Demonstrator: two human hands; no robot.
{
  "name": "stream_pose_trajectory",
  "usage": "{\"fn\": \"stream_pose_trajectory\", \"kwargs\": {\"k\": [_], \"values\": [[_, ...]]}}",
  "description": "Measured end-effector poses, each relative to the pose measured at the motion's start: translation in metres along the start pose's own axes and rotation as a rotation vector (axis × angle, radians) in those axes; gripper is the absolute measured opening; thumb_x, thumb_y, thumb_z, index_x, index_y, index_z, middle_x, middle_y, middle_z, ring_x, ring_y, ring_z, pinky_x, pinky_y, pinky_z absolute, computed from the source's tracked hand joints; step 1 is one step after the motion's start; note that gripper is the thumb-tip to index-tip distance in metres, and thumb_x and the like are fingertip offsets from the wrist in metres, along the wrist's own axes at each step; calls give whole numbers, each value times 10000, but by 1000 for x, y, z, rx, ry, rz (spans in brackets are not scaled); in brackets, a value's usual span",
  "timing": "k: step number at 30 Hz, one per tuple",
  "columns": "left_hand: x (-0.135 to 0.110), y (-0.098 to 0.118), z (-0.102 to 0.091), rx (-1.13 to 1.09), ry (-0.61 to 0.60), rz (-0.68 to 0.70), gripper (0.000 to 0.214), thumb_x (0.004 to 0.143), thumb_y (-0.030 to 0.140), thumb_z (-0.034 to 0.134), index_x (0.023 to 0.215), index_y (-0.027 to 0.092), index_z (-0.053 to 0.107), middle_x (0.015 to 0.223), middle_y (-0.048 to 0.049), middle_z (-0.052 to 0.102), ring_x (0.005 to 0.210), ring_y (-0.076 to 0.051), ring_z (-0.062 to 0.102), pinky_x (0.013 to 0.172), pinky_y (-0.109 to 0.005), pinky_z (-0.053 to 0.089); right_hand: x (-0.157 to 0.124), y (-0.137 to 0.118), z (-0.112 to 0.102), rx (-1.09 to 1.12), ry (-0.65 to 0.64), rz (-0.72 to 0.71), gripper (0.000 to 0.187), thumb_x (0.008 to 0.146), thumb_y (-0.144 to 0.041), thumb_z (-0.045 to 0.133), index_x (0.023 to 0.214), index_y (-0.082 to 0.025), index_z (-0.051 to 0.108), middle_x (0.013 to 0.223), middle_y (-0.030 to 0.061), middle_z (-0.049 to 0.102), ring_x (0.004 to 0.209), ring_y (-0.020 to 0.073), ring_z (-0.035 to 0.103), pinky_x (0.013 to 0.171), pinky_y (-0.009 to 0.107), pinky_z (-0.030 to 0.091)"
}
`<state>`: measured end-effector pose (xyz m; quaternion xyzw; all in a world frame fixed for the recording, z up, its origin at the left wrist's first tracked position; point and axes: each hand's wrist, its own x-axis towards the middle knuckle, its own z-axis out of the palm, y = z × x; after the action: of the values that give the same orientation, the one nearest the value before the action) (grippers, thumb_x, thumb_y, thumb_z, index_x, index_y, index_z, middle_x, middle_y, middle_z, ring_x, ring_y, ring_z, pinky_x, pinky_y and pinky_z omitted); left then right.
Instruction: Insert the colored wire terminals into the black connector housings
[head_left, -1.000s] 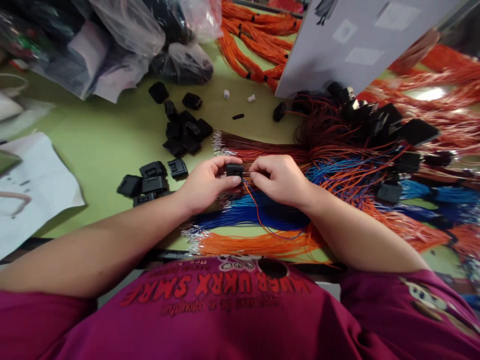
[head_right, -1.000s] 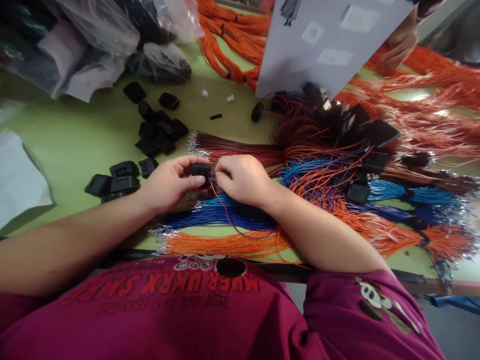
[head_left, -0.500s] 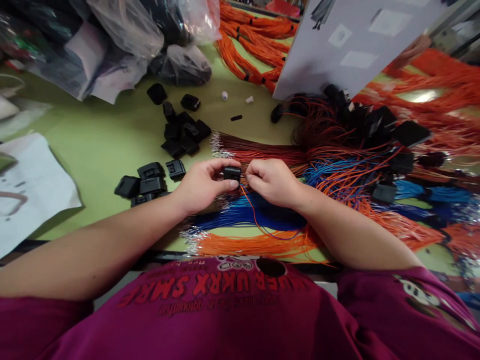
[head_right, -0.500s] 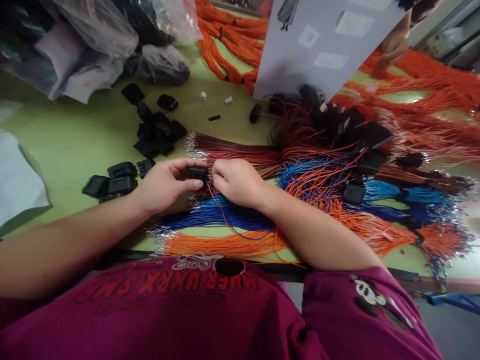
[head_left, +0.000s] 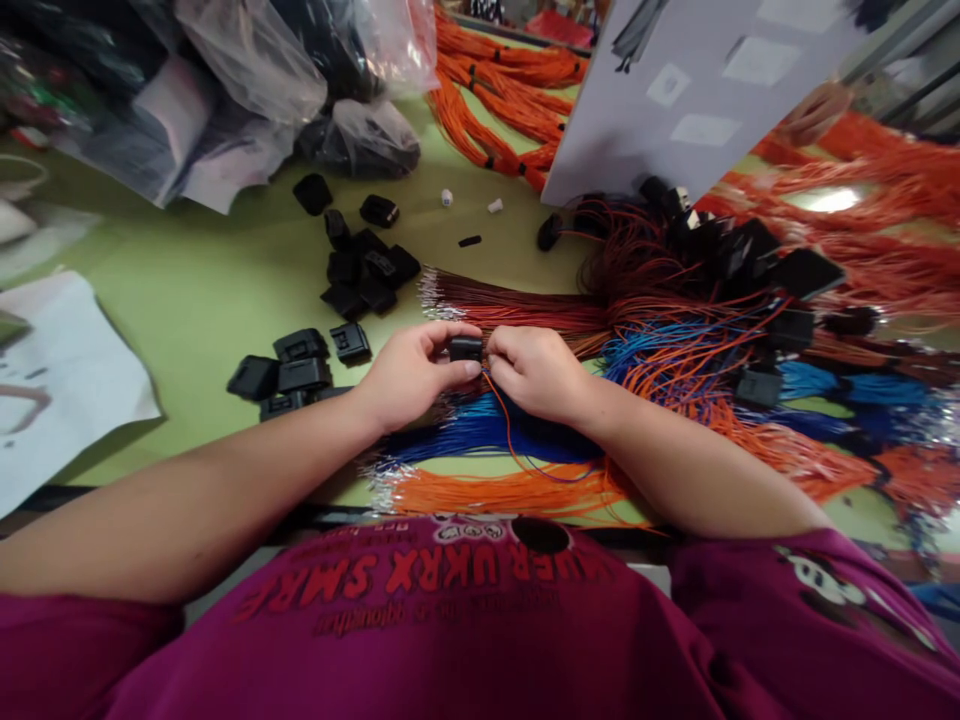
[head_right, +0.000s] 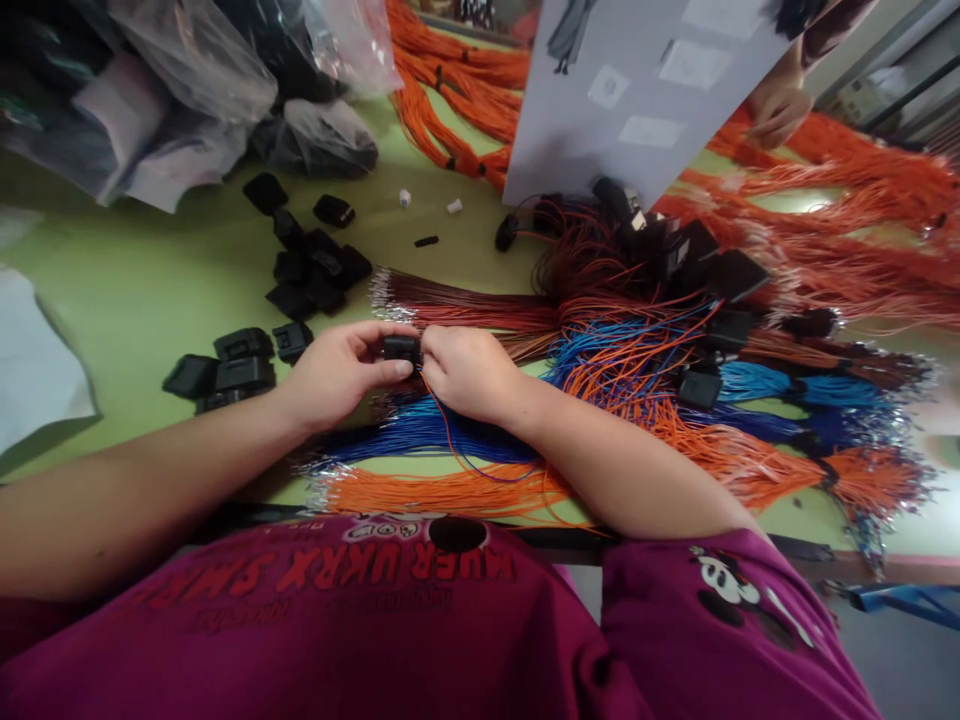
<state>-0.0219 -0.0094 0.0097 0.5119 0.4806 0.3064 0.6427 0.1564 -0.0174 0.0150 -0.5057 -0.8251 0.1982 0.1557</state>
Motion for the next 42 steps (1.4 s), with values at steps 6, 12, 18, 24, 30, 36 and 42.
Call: {"fn": "stream_pose_trajectory", "kwargs": {"k": [6,12,18,24,30,36,42], "values": [[0,2,-3,148,-27,37,448,648,205,760,1081,146,660,817,-25,689,624,-109,602,661,-290,534,-1,2,3,108,28,0,176,802,-190,446,722,-148,597,672,21,607,605,107,490,600,223,328],[1,2,-2,45,-42,24,432,642,185,756,1060,133,658,809,-24,690,644,-117,617,686,-302,545,-1,3,4,124,30,-13,156,782,-180,452,688,-153,574,645,8,583,570,93,449,574,218,304],[-2,9,-2,160,-15,40,408,654,152,739,1055,142,665,796,-18,702,629,-122,627,664,-300,552,0,2,-1,205,28,44,139,762,-184,467,669,-157,566,583,-24,545,542,80,439,558,209,298],[0,4,0,34,-49,14,380,659,134,732,1033,132,663,779,-12,694,636,-112,635,673,-288,561,1,0,0,204,14,54,137,760,-188,477,659,-153,563,571,-30,529,529,74,423,541,209,284],[1,1,0,-190,-64,-57,417,622,124,773,1018,129,642,780,-6,682,631,-109,645,702,-320,588,0,2,-1,227,63,25,152,792,-198,481,687,-150,579,634,-8,590,579,83,474,584,208,329],[2,-2,-3,-323,-97,-118,444,605,125,799,1014,135,626,768,-8,670,659,-131,667,703,-329,596,-1,1,-3,171,68,-10,153,780,-191,469,673,-152,571,631,5,590,576,94,470,579,221,321],[3,-1,0,-324,-118,-134,441,596,126,804,1000,124,628,736,-5,671,617,-121,662,672,-298,588,-1,-1,-1,102,27,22,169,808,-199,452,700,-150,571,649,16,583,582,101,463,578,230,305]]}}
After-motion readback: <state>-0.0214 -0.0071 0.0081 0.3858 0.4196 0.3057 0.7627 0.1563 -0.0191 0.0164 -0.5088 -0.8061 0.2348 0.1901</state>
